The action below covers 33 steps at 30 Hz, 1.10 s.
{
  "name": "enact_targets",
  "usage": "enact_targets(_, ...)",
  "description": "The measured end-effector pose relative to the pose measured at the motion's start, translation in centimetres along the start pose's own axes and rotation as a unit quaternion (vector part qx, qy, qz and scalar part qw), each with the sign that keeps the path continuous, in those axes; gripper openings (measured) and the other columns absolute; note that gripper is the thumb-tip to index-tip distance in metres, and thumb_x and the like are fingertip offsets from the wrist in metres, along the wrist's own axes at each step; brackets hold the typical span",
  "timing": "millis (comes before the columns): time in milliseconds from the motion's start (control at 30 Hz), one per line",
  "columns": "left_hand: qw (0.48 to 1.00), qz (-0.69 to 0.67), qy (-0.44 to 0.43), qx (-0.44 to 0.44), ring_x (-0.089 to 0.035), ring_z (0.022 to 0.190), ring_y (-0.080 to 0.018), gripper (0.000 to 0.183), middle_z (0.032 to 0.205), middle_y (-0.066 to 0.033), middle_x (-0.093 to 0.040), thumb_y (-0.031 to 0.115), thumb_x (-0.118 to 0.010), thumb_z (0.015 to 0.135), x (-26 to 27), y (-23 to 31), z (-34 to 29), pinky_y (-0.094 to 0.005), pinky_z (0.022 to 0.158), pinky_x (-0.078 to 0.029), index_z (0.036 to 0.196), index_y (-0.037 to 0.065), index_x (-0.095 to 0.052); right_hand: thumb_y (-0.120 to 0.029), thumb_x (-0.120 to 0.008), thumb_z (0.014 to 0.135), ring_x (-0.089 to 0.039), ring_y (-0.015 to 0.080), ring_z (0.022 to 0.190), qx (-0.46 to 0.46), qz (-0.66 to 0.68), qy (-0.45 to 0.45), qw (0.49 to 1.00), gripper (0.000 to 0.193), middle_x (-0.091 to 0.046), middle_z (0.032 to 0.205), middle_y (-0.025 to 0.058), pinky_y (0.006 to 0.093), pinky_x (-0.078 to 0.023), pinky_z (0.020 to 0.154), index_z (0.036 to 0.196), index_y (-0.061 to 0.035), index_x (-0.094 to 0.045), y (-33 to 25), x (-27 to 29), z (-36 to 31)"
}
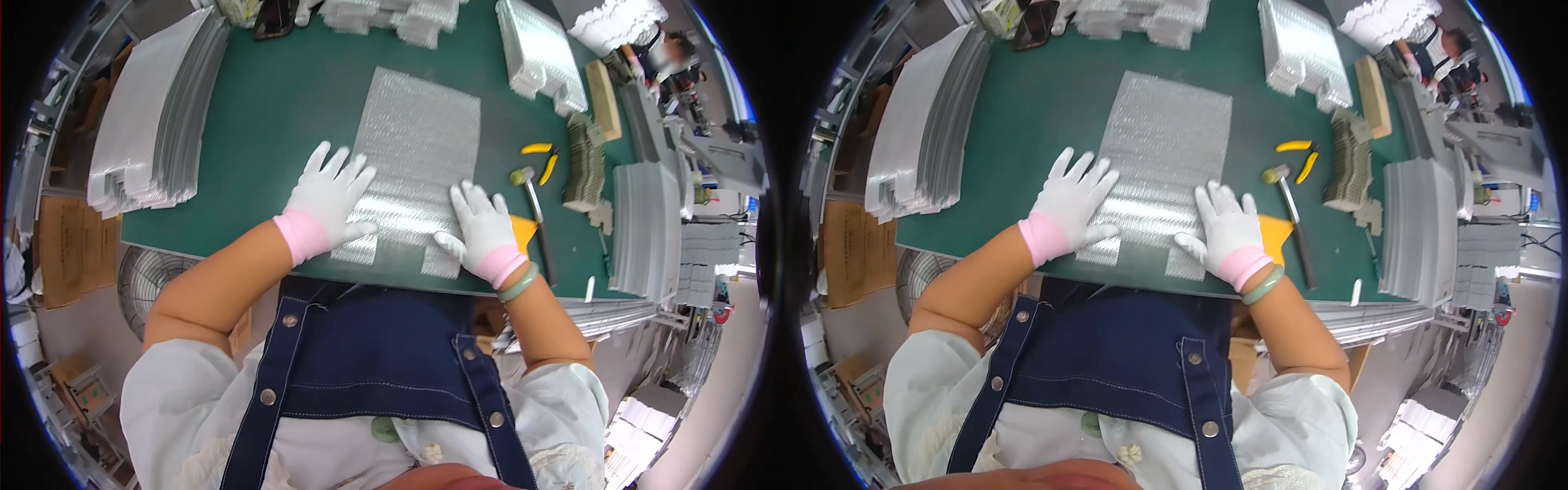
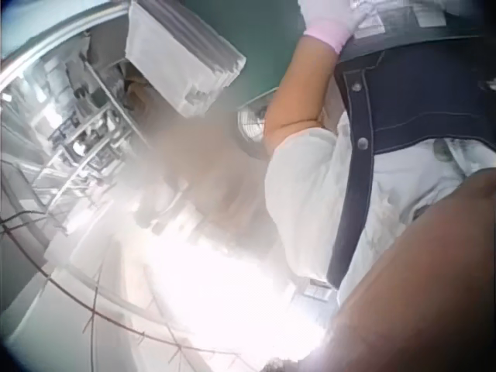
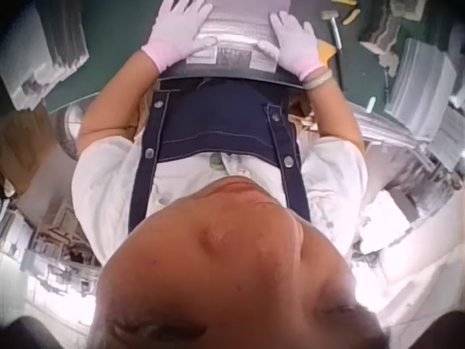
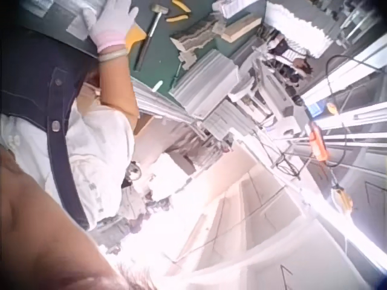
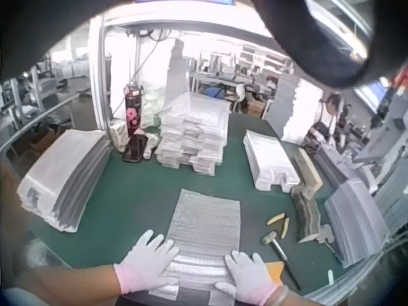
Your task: The person assembles a metal frame by placing a mesh sheet onto a green workbench and inserting a small plastic component. They then fit a metal frame around the mesh, securing it by hand. Finally, they use a handheld power tool to fasten the frame components together.
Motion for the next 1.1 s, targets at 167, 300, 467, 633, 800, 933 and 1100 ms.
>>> enact_targets(167,0.96,0.131,-0.248,0.001,-0.047,0.134,-0.0304,0.097,0.132,-0.0167,-0.061,0.075,-0.067,0.072,2.4,1.5,4.6,-0.0496,0.125,-0.009,0.129,-0.003,-0.06,-0.053,-0.054,0.095,-0.069,0.0361,0.096,-0.138,0.317,0.024,0.938,0.058,-0.074,0.098,0.0179,0.0405,-0.052,0.089,0.106,0.0005,-0.071,15.2,7.1,12.4)
enact_targets(300,0.94,0.152,-0.307,-0.013,-0.045,0.137,-0.0291,0.095,0.134,-0.0173,-0.061,0.075,-0.069,0.072,2.3,2.0,5.9,-0.047,0.126,-0.009,0.124,-0.004,-0.064,-0.057,-0.061,0.087,-0.067,0.0372,0.111,-0.37,0.129,0.233,0.89,0.064,-0.07,0.116,0.0222,0.0428,-0.051,0.098,0.121,-0.0033,-0.07,25.9,9.5,19.3)
enact_targets(467,0.944,0.129,-0.304,0.006,-0.042,0.14,-0.0304,0.101,0.137,-0.0192,-0.059,0.075,-0.07,0.069,1.9,1.6,5.6,-0.047,0.126,-0.009,0.128,-0.007,-0.06,-0.055,-0.068,0.082,-0.065,0.0375,0.115,-0.423,0.12,0.109,0.891,0.068,-0.068,0.123,0.0232,0.0452,-0.05,0.099,0.125,-0.0015,-0.067,27.1,10.1,23.6)
enact_targets(633,0.941,0.136,-0.309,0.006,-0.041,0.142,-0.0317,0.102,0.138,-0.0199,-0.059,0.075,-0.07,0.07,2.1,1.9,5.5,-0.0475,0.125,-0.009,0.13,-0.007,-0.059,-0.055,-0.071,0.078,-0.064,0.0378,0.119,-0.411,0.077,0.134,0.899,0.076,-0.066,0.124,0.0251,0.0433,-0.049,0.101,0.129,0.0014,-0.063,28.0,12.9,23.0)
enact_targets(800,0.936,0.138,-0.324,-0.006,-0.043,0.139,-0.0316,0.101,0.134,-0.0193,-0.06,0.075,-0.069,0.07,2.1,1.9,5.8,-0.0477,0.125,-0.01,0.128,-0.007,-0.059,-0.058,-0.074,0.078,-0.065,0.0361,0.115,-0.428,0.167,0.186,0.869,0.081,-0.066,0.126,0.0232,0.0445,-0.048,0.101,0.129,0.0031,-0.062,29.6,14.8,21.9)
enact_targets(933,0.942,0.132,-0.308,-0.003,-0.045,0.137,-0.0309,0.1,0.131,-0.0181,-0.062,0.075,-0.069,0.071,2.1,1.8,5.7,-0.0476,0.125,-0.01,0.126,-0.007,-0.061,-0.055,-0.075,0.081,-0.065,0.0305,0.107,-0.453,0.372,0.078,0.806,0.076,-0.067,0.124,0.0168,0.0441,-0.047,0.099,0.131,0.0004,-0.062,33.6,11.8,22.4)
enact_targets(1100,0.942,0.139,-0.305,-0.007,-0.044,0.138,-0.0306,0.096,0.13,-0.0178,-0.062,0.074,-0.069,0.071,1.9,1.8,5.6,-0.0471,0.125,-0.01,0.124,-0.007,-0.063,-0.056,-0.07,0.084,-0.063,0.0338,0.118,-0.442,0.239,0.136,0.854,0.074,-0.063,0.132,0.0218,0.0418,-0.046,0.102,0.134,-0.0018,-0.061,33.7,13.4,22.4)
Point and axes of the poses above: each hand's wrist, its own z-axis towards the middle knuckle, its own x-axis out of the back of the hand, y = z × x, the point moved 6 cm from there along z, towards the middle knuckle
